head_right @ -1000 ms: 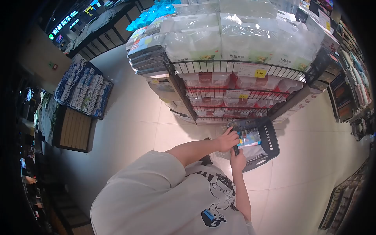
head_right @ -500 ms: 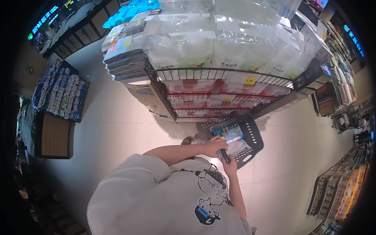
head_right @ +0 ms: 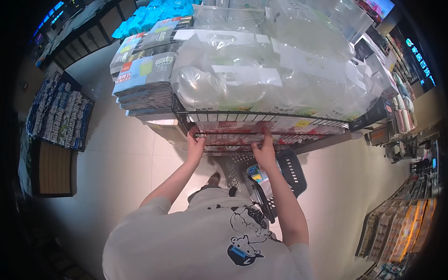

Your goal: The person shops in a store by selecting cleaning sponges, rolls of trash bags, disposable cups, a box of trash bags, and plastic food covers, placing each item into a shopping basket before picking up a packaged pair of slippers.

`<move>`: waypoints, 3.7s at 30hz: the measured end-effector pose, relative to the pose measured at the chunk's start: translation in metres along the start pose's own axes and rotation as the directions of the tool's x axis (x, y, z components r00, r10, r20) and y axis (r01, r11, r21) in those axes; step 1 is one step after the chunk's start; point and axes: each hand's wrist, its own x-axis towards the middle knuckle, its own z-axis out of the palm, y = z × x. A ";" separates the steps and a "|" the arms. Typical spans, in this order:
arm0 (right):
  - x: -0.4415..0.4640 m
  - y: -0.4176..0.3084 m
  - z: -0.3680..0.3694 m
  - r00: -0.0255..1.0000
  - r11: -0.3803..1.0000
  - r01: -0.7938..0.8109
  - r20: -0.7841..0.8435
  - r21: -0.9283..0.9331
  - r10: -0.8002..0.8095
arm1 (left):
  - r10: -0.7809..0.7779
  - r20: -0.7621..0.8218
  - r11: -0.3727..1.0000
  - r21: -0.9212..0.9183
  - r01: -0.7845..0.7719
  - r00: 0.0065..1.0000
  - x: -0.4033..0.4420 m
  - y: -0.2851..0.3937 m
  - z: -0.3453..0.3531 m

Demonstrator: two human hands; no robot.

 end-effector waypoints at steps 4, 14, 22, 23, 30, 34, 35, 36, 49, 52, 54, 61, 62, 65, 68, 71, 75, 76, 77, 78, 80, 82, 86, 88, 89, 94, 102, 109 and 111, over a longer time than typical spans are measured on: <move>0.039 0.062 0.065 0.956 0.907 -0.281 0.004 0.313 0.295 | -0.017 0.027 0.988 -0.150 0.021 0.999 0.016 0.022 0.006; 0.087 0.085 0.074 0.651 0.217 -0.504 0.202 0.836 0.732 | 0.150 -0.079 0.982 0.124 -0.140 0.986 0.023 0.038 0.017; 0.077 0.057 0.021 0.729 0.326 -0.535 0.231 0.779 0.644 | 0.065 0.090 0.971 -0.234 -0.042 0.994 0.035 0.026 -0.007; 0.076 0.055 0.018 0.738 0.347 -0.542 0.236 0.765 0.632 | 0.047 0.130 0.981 -0.194 -0.021 0.990 0.032 0.033 -0.011; 0.056 0.066 0.017 0.973 0.906 -0.208 -0.020 0.368 0.231 | 0.033 0.276 0.995 -0.096 -0.007 0.961 0.025 0.045 -0.025; 0.042 0.038 0.017 0.971 0.990 -0.113 -0.200 0.082 0.128 | 0.289 0.231 0.940 0.116 -0.321 0.929 0.032 0.030 -0.029; 0.042 0.029 0.013 0.971 0.989 -0.123 -0.194 0.079 0.136 | 0.382 0.236 0.881 0.198 -0.429 0.893 0.032 0.028 -0.030; 0.042 0.024 0.008 0.974 0.986 -0.108 -0.184 0.128 0.131 | 0.402 0.231 0.900 0.075 -0.428 0.886 0.032 0.027 -0.030; 0.010 0.006 0.005 0.928 0.966 -0.029 -0.351 0.257 0.121 | 0.540 0.362 0.736 0.234 -0.635 0.760 0.017 0.036 -0.047; 0.006 -0.023 -0.012 0.918 0.975 -0.013 -0.384 0.221 0.099 | 0.551 0.305 0.756 0.211 -0.620 0.776 0.006 0.043 -0.047; 0.000 -0.028 -0.019 0.908 0.980 0.044 -0.417 0.192 0.040 | 0.602 0.257 0.735 0.191 -0.651 0.756 -0.002 0.055 -0.045; -0.058 -0.055 -0.064 0.779 0.983 0.151 -0.625 0.100 -0.056 | 0.771 0.304 0.537 0.162 -0.828 0.560 -0.062 0.137 -0.061; -0.071 -0.059 -0.074 0.785 0.983 0.149 -0.617 0.106 -0.053 | 0.796 0.348 0.463 0.178 -0.868 0.496 -0.074 0.155 -0.063; -0.095 -0.075 -0.106 0.747 0.969 0.085 -0.658 0.233 0.093 | 0.817 0.436 0.277 0.280 -0.919 0.378 -0.096 0.196 -0.051; -0.103 -0.086 -0.141 0.724 0.946 0.037 -0.660 0.323 0.197 | 0.763 0.350 0.627 -0.198 -0.753 0.543 -0.104 0.213 -0.002; -0.101 -0.096 -0.174 0.642 0.793 0.112 -0.652 0.599 0.402 | 0.569 0.350 0.817 -0.343 -0.463 0.744 -0.107 0.199 0.035; -0.154 -0.055 -0.198 0.668 0.679 0.000 -0.506 0.734 0.546 | 0.473 0.389 0.866 -0.370 -0.336 0.791 -0.110 0.254 0.088; -0.175 -0.049 -0.201 0.747 0.555 -0.066 -0.328 0.829 0.578 | 0.408 0.411 0.885 -0.396 -0.244 0.815 -0.111 0.262 0.099; -0.196 -0.043 -0.202 0.808 0.531 -0.178 -0.185 0.828 0.559 | 0.411 0.427 0.884 -0.401 -0.239 0.805 -0.112 0.267 0.110; -0.213 -0.045 -0.203 0.822 0.463 -0.195 -0.113 0.865 0.558 | 0.339 0.490 0.912 -0.381 -0.153 0.803 -0.113 0.271 0.121; -0.244 -0.052 -0.203 0.820 0.380 -0.214 -0.045 0.900 0.570 | 0.225 0.622 0.951 -0.306 -0.031 0.750 -0.111 0.268 0.140; -0.266 -0.061 -0.208 0.785 0.221 -0.224 0.041 0.949 0.618 | 0.130 0.709 0.960 -0.264 0.091 0.693 -0.121 0.261 0.153; -0.301 -0.055 -0.211 0.753 0.096 0.018 -0.077 0.995 0.654 | -0.112 0.925 0.862 -0.092 0.498 0.363 -0.149 0.249 0.163; -0.317 -0.051 -0.211 0.745 0.059 0.109 -0.121 0.992 0.656 | 0.017 0.991 0.876 -0.081 0.476 0.136 -0.166 0.225 0.153; -0.321 -0.053 -0.212 0.723 0.070 0.140 -0.150 0.988 0.675 | -0.031 0.997 0.899 -0.006 0.438 0.077 -0.172 0.209 0.145; -0.314 -0.074 -0.232 0.607 0.203 0.174 -0.268 0.963 0.748 | -0.116 0.976 0.753 0.206 0.625 -0.182 -0.190 0.185 0.141; -0.325 -0.085 -0.241 0.569 0.296 0.091 -0.294 0.951 0.768 | -0.079 0.984 0.786 0.161 0.597 -0.162 -0.188 0.178 0.151; -0.315 -0.095 -0.243 0.570 0.407 0.042 -0.356 0.912 0.740 | -0.091 0.982 0.747 0.176 0.641 -0.164 -0.179 0.165 0.143; -0.314 -0.097 -0.242 0.568 0.411 0.025 -0.352 0.911 0.744 | -0.087 0.984 0.757 0.168 0.631 -0.157 -0.176 0.164 0.140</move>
